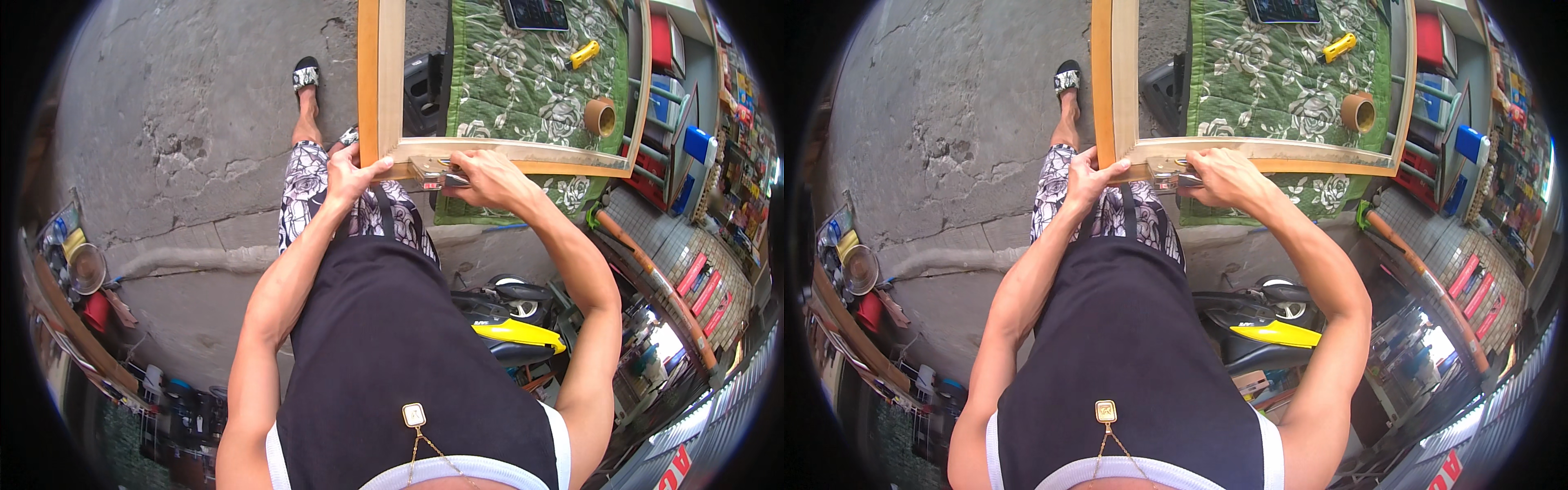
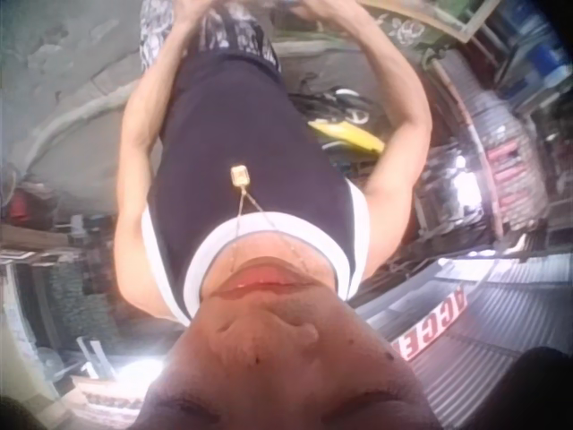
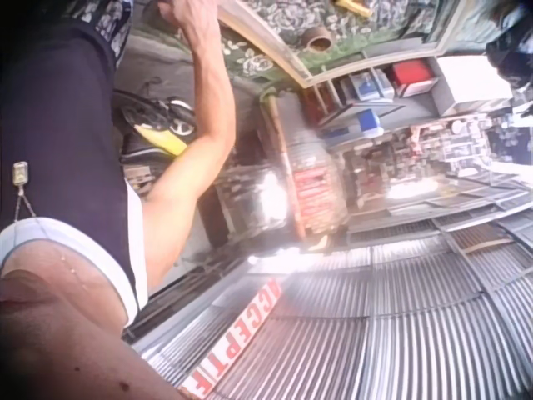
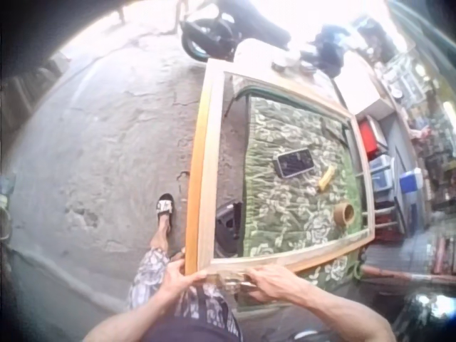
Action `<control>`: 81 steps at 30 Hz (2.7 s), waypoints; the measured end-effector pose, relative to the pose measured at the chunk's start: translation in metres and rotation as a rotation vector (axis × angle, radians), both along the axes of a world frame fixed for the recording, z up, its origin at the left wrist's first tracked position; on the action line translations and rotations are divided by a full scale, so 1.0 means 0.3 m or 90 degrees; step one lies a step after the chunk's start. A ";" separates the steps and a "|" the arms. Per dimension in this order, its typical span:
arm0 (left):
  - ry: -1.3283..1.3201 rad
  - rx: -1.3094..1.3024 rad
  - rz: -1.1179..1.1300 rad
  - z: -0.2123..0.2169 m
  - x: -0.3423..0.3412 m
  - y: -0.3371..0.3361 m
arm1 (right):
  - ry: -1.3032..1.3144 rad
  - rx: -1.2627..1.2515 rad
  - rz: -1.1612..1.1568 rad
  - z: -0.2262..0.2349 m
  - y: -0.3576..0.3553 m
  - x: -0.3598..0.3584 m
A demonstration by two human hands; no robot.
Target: The person assembles a rectangular wooden frame by hand, repeatedly using a staple gun to fasten the corners. The person lifts and rotates the frame multiple times to access different sides while working on a cushioned surface.
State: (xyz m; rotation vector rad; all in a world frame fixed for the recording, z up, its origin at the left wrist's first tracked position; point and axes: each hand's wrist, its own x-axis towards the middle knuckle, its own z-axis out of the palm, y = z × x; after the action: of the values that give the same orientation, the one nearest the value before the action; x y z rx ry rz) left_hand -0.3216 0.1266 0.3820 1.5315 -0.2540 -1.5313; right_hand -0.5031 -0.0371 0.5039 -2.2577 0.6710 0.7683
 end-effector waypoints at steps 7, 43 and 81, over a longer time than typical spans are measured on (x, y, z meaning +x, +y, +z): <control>-0.009 -0.010 0.021 -0.005 -0.005 0.002 | 0.012 -0.013 0.049 -0.008 0.000 0.038; -0.020 0.026 -0.121 -0.022 0.044 -0.020 | -0.012 0.036 -0.161 0.034 0.099 -0.049; -0.003 0.055 -0.317 -0.110 0.299 -0.368 | -0.023 -0.012 -0.857 -0.034 0.374 0.376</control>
State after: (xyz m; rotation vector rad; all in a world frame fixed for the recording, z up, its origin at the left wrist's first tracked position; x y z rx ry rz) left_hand -0.2318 0.0161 0.3489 1.6161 -0.6165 -1.9422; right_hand -0.3903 0.0752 0.4937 -1.2997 1.8288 0.0241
